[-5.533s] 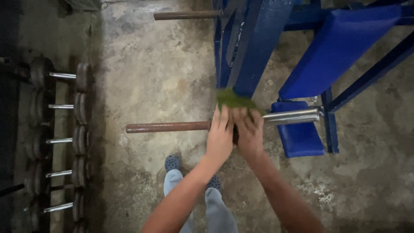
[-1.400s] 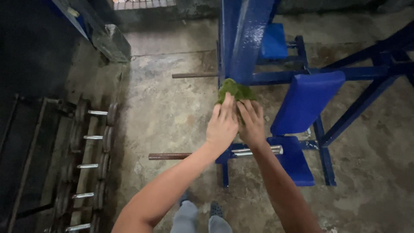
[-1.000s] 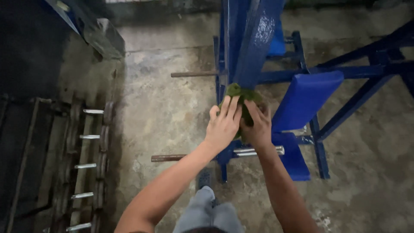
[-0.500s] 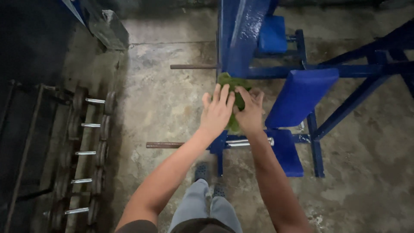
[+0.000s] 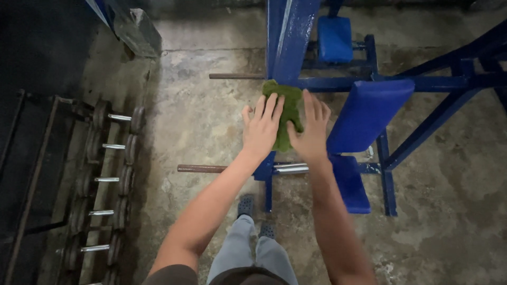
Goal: Wiping down gym benches and machine frames using a cleaning cloth.
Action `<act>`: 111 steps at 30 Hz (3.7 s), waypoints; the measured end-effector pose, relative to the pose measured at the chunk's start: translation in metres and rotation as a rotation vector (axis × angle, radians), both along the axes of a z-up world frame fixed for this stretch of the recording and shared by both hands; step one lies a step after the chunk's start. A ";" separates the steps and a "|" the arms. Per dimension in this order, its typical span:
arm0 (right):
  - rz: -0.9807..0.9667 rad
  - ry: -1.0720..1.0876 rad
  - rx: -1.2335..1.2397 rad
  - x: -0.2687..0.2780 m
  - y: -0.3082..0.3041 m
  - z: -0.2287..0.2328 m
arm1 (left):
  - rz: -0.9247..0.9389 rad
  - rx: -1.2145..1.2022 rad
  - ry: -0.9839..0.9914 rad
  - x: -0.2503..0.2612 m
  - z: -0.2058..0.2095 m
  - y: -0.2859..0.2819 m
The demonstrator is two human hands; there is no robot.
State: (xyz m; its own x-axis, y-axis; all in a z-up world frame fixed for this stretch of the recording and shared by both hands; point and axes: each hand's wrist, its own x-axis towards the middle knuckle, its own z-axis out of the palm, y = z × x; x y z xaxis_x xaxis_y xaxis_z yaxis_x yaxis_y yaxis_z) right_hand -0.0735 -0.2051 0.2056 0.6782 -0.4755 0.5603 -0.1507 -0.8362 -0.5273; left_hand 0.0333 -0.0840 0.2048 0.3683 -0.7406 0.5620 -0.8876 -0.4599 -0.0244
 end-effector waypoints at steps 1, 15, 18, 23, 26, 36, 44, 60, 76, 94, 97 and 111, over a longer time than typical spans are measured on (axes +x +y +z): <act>0.001 0.001 -0.002 0.000 0.005 -0.008 | 0.001 -0.002 0.001 0.000 -0.001 -0.001; 0.150 0.185 -0.092 0.021 -0.003 -0.055 | -0.155 -0.007 0.117 0.015 -0.011 0.004; 0.203 0.170 -0.011 0.022 -0.011 -0.062 | -0.157 0.007 0.113 0.018 -0.014 0.002; 0.176 0.124 0.012 0.034 -0.013 -0.046 | -0.189 -0.044 0.156 0.025 -0.003 -0.009; 0.118 0.089 -0.008 0.041 -0.009 -0.048 | -0.206 -0.096 0.181 0.024 0.000 -0.014; -0.010 0.125 -0.161 0.037 0.006 -0.092 | -0.148 -0.011 0.173 0.011 -0.030 -0.002; -0.102 0.092 -0.398 0.046 -0.007 -0.046 | -0.159 -0.145 0.167 0.021 -0.002 -0.024; 0.018 0.000 -0.204 0.061 -0.016 -0.034 | -0.189 -0.158 0.164 0.029 0.018 -0.032; -0.012 -0.030 -0.188 0.063 -0.011 -0.016 | -0.165 -0.133 0.161 0.036 0.025 -0.039; -0.005 -0.055 -0.158 0.069 -0.017 -0.016 | -0.227 -0.180 0.147 0.043 0.028 -0.040; -0.021 -0.026 -0.139 0.067 -0.013 -0.003 | -0.228 -0.162 0.141 0.043 0.029 -0.039; -0.017 -0.067 -0.078 0.071 -0.015 0.022 | -0.267 -0.212 0.205 0.051 0.045 -0.049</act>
